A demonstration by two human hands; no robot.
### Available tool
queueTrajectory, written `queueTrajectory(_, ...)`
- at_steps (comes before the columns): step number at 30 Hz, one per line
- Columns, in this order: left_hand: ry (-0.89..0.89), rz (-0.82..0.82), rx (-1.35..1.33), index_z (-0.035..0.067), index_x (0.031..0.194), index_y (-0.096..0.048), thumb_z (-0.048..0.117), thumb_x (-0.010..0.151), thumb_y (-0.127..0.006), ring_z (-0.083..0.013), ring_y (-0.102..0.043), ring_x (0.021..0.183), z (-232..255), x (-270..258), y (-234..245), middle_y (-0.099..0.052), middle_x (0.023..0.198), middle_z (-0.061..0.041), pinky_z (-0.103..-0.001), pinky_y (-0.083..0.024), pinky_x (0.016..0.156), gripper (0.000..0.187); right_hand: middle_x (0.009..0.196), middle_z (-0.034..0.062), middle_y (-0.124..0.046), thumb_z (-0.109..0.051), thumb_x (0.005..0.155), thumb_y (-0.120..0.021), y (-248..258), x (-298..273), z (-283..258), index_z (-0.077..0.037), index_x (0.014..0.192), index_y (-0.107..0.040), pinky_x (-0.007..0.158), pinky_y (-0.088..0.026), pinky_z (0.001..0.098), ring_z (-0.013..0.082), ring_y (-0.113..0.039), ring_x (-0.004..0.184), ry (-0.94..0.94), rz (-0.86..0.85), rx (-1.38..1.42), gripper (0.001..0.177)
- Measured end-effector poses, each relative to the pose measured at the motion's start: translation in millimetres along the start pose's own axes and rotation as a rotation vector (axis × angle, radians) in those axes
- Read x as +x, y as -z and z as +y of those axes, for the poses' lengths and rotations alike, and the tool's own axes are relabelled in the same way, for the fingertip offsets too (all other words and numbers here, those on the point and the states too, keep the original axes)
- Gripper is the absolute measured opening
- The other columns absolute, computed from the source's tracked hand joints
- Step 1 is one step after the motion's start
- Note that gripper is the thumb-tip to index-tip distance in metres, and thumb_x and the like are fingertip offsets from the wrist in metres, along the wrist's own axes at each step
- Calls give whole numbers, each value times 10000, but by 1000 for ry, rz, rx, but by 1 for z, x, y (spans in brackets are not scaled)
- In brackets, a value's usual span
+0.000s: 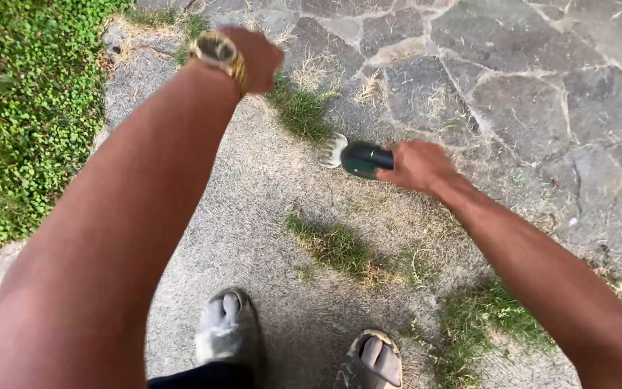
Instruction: Trimming grass edges along a stone pathway using a handheld electric grass trimmer.
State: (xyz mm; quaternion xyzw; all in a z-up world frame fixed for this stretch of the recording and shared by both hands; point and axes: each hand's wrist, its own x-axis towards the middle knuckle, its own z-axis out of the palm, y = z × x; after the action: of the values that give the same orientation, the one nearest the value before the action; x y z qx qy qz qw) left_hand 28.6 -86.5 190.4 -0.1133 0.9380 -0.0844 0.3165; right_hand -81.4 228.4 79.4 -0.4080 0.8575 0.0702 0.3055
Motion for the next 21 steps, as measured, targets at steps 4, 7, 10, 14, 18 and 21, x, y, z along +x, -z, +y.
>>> queueTrajectory(4, 15, 246, 112, 41, 1250, -663, 242, 1003, -578, -327, -749, 919, -12, 15, -7, -727, 1096, -205, -500, -628, 789, 330, 710, 91, -698, -355, 899, -713, -9, -5, -10, -59, 1123, -733, 364, -461, 314, 120, -534, 447, -56, 2, 77, 371)
queueTrajectory(7, -83, 382, 113, 131, 1239, -677, 304, 959, -623, -358, -688, 1032, -8, -2, -9, -713, 1169, -163, -548, -564, 877, 334, 690, 101, -685, -406, 914, -715, -12, -2, -14, -45, 1188, -685, 347, -437, 313, 127, -521, 424, -74, 68, 102, 454)
queueTrajectory(10, -220, 248, -112, 266, 1281, -642, 303, 928, -596, -350, -656, 1058, -8, -10, -35, -670, 1216, -124, -544, -548, 885, 357, 650, 58, -686, -448, 820, -759, -17, -4, -10, -108, 1175, -715, 365, -424, 273, 98, -538, 414, 21, 123, 152, 493)
queueTrajectory(14, -263, 96, -3, 195, 1348, -601, 142, 970, -512, -278, -730, 975, -25, 0, -77, -704, 1166, -127, -450, -625, 796, 392, 642, 66, -684, -477, 857, -709, -4, -10, -8, -132, 1269, -669, 335, -435, 299, 138, -539, 419, -117, 49, 104, 539)
queueTrajectory(18, -238, 36, -6, 238, 1291, -627, 135, 947, -509, -238, -694, 996, -34, -12, -89, -687, 1160, -72, -429, -592, 814, 379, 659, 51, -683, -504, 882, -695, -6, -13, -9, -117, 1273, -659, 324, -462, 287, 106, -566, 420, -196, -7, 7, 552)
queueTrajectory(21, -247, 27, 15, 197, 1297, -618, 58, 940, -483, -222, -709, 972, -39, 2, -94, -700, 1120, -81, -401, -604, 779, 407, 649, 66, -688, -482, 864, -701, -18, 3, -14, -134, 1307, -635, 316, -453, 301, 126, -551, 406, -200, 56, 80, 567)
